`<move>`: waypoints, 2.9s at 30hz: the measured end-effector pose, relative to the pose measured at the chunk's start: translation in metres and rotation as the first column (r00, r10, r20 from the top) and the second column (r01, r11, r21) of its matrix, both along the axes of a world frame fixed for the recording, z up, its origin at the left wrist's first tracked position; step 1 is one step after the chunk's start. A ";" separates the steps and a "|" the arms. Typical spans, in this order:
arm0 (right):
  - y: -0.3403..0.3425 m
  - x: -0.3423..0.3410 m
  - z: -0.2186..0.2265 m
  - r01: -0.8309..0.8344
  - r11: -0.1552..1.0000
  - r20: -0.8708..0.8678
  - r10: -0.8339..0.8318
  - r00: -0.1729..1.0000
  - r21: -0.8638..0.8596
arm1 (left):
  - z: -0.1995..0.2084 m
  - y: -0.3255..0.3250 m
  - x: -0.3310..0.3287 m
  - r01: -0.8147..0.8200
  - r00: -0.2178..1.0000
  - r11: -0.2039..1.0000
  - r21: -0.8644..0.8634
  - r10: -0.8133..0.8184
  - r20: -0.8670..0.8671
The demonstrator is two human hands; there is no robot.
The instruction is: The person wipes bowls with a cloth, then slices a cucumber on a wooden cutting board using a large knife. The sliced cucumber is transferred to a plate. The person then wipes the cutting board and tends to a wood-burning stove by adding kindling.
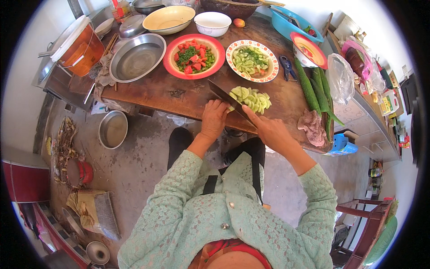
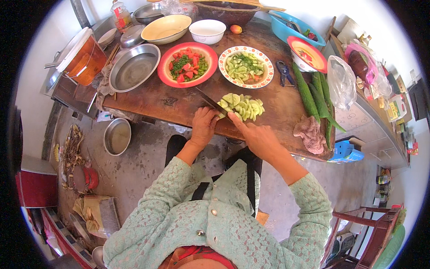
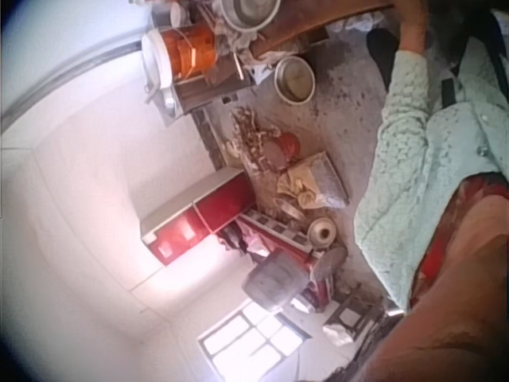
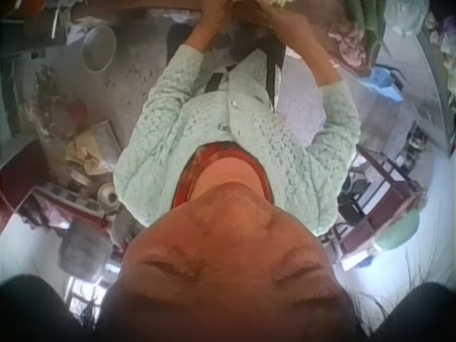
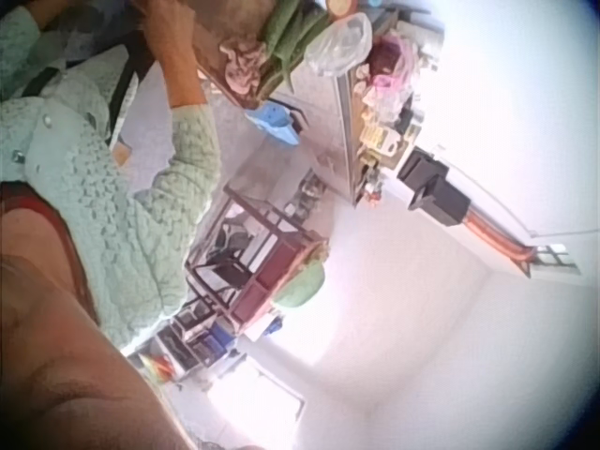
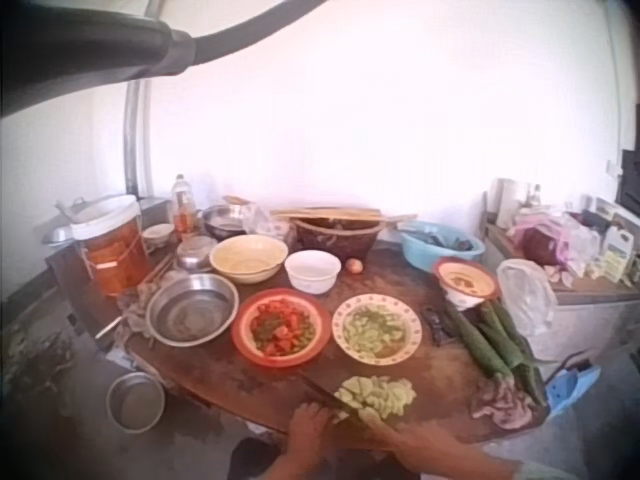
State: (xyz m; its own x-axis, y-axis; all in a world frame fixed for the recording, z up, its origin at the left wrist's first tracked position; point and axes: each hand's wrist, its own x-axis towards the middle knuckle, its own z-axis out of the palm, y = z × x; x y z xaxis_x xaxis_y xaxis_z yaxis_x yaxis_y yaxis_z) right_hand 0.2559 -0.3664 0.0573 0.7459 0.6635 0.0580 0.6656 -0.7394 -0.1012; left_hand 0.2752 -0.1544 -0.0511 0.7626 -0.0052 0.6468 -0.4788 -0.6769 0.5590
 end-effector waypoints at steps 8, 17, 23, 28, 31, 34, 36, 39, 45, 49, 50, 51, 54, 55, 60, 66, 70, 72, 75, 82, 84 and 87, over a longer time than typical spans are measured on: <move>0.008 0.016 0.015 0.076 0.992 -0.057 -0.082 0.995 -0.099 | 0.001 0.000 0.001 -0.014 1.000 0.999 -0.035 0.014 -0.010; 0.004 -0.001 0.008 -0.020 0.998 0.017 0.021 1.000 -0.055 | 0.001 -0.002 0.000 -0.032 0.999 0.999 -0.032 0.032 0.010; 0.016 0.014 0.009 0.033 0.995 -0.045 -0.037 0.998 -0.098 | -0.003 0.001 0.000 -0.033 0.999 0.999 -0.033 0.033 -0.002; 0.011 0.010 0.022 0.072 0.995 -0.054 -0.075 0.996 -0.066 | -0.002 0.002 -0.001 -0.026 0.999 0.999 -0.036 0.028 0.030; 0.009 -0.002 0.022 0.000 1.000 -0.026 -0.001 1.000 -0.019 | -0.003 0.004 -0.001 -0.024 0.999 1.000 -0.016 0.025 0.028; 0.011 -0.001 0.011 -0.037 0.999 0.016 0.037 0.999 -0.015 | -0.004 0.002 -0.001 -0.023 0.999 1.000 -0.021 0.023 0.031; 0.015 0.007 0.005 -0.041 0.999 -0.023 0.042 0.999 0.032 | -0.002 0.003 -0.001 -0.021 1.000 1.000 -0.011 0.022 0.023; 0.024 0.018 0.008 0.025 1.000 -0.076 -0.025 0.997 0.000 | -0.005 0.002 -0.001 -0.048 0.998 0.999 0.000 0.048 0.037; 0.022 0.013 0.020 0.060 0.997 -0.058 -0.062 0.996 -0.045 | -0.004 0.007 -0.003 -0.006 0.999 1.000 -0.022 0.007 0.037; 0.017 0.004 0.017 -0.030 0.996 -0.051 0.034 0.998 0.086 | -0.007 0.008 -0.003 -0.027 0.999 1.000 -0.012 0.028 0.034; 0.018 0.002 0.017 -0.025 0.999 -0.041 0.027 0.999 0.042 | -0.007 0.007 -0.003 -0.028 0.999 0.999 -0.018 0.028 0.039; 0.022 0.001 0.016 -0.021 1.000 -0.031 0.020 0.999 -0.002 | -0.007 0.007 -0.004 -0.028 0.999 0.999 -0.025 0.030 0.045; 0.025 0.008 0.003 -0.049 0.998 0.007 0.048 0.999 0.031 | -0.004 0.007 -0.003 -0.015 0.998 1.000 -0.017 0.016 0.055; 0.025 0.013 -0.003 -0.065 0.995 0.022 0.064 0.998 0.070 | -0.004 0.007 -0.004 -0.016 0.999 1.000 -0.014 0.016 0.040; 0.029 0.025 -0.001 -0.085 0.994 0.035 0.083 0.996 0.067 | -0.006 0.010 -0.003 -0.004 0.999 1.000 -0.015 0.004 0.041; 0.032 0.009 0.026 -0.031 1.000 -0.077 0.030 0.997 -0.004 | -0.009 0.015 -0.004 0.034 0.999 0.999 -0.025 -0.033 0.031; 0.031 0.008 0.003 -0.041 0.998 -0.014 0.040 0.999 -0.037 | -0.007 0.010 -0.005 0.006 0.997 1.000 -0.009 -0.006 0.076; 0.034 0.014 -0.002 -0.057 0.997 -0.002 0.058 0.998 0.061 | -0.008 0.011 -0.006 -0.012 0.998 1.000 0.020 0.011 0.070; 0.036 0.025 -0.007 -0.093 0.986 0.019 0.092 0.996 0.137 | -0.005 0.010 -0.006 -0.012 0.997 1.000 0.002 0.012 0.074; 0.038 0.013 0.024 0.018 0.995 -0.102 -0.009 0.995 0.093 | -0.015 0.016 -0.007 0.003 0.997 1.000 0.021 -0.004 0.076; 0.037 0.010 0.015 0.003 0.998 -0.113 0.004 0.994 0.063 | -0.011 0.013 -0.007 -0.015 0.996 1.000 0.021 0.013 0.087; 0.043 0.010 0.004 -0.018 0.999 -0.076 0.021 0.997 0.038 | -0.009 0.014 -0.009 -0.020 0.997 0.999 0.041 0.017 0.075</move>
